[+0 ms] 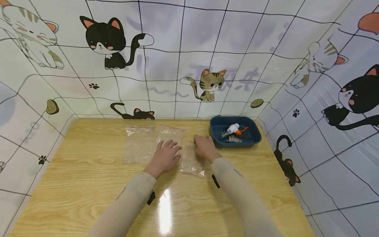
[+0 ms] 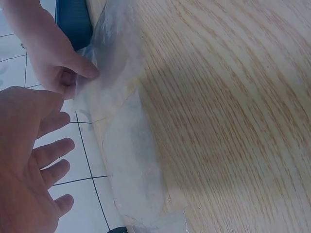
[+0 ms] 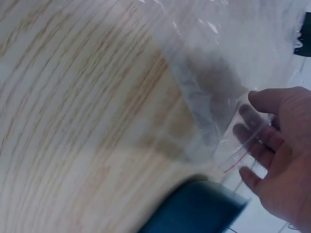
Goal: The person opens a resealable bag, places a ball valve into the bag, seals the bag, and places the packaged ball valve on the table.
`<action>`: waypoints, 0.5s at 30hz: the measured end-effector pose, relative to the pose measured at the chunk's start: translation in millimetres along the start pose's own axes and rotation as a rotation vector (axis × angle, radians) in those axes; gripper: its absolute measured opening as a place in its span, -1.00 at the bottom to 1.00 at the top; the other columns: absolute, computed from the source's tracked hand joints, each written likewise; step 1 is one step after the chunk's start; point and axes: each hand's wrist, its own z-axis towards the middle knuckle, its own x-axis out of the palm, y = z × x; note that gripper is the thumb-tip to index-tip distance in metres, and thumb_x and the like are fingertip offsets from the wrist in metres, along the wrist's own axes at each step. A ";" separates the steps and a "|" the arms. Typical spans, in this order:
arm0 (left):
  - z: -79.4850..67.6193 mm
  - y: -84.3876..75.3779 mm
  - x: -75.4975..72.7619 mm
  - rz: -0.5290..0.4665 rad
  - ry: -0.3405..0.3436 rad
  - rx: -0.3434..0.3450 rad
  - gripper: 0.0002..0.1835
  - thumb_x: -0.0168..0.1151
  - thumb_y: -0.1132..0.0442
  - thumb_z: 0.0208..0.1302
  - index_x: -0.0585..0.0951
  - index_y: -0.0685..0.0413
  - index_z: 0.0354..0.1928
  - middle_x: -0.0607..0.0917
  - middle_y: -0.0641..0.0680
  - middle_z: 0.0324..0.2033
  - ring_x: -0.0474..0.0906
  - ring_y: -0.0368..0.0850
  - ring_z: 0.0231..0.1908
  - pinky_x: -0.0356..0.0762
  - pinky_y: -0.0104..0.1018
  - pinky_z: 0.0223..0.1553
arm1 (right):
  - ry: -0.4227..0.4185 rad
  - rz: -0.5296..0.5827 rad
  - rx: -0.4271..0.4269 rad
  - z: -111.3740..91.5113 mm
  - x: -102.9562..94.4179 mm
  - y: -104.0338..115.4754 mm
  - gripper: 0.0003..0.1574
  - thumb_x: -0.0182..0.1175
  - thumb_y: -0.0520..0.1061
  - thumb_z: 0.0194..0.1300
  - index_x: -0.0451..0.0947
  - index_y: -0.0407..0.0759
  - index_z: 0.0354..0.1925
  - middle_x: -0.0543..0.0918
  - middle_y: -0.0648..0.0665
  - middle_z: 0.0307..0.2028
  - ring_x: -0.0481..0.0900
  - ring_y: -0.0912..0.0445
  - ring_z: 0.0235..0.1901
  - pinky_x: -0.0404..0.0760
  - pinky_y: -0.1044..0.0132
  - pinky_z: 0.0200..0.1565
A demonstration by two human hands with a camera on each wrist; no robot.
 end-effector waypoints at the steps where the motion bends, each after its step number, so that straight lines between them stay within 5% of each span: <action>1: 0.2 0.0 -0.4 -0.007 -0.008 -0.004 -0.62 0.04 0.01 0.46 0.52 -0.10 0.23 0.47 0.06 0.31 0.24 0.06 0.42 0.06 0.20 0.42 | -0.006 0.023 -0.012 -2.1 -1.9 0.2 -0.80 0.10 -0.11 0.39 0.43 -0.02 -0.02 0.70 -0.05 -0.18 0.65 -0.03 -0.08 0.30 -0.10 0.29; 6: 0.8 0.3 -4.0 -0.025 -0.073 -0.026 -0.59 0.09 0.02 0.42 0.50 -0.06 0.24 0.53 0.05 0.25 0.32 0.06 0.36 0.15 0.18 0.39 | -0.033 0.087 -0.094 -11.9 -11.8 2.3 -0.65 0.17 -0.11 0.36 0.47 0.01 0.10 0.72 0.00 -0.15 0.66 0.03 -0.08 0.35 -0.07 0.26; 15: 3.7 -2.7 -9.6 -0.099 -0.111 -0.095 -0.56 0.13 -0.03 0.40 0.51 -0.03 0.22 0.59 0.07 0.19 0.44 0.08 0.27 0.25 0.13 0.32 | -0.125 0.089 -0.220 -33.9 -29.2 14.8 -0.84 0.28 -0.05 0.29 0.61 0.03 -0.14 0.73 0.07 -0.26 0.67 0.17 -0.22 0.48 0.01 0.12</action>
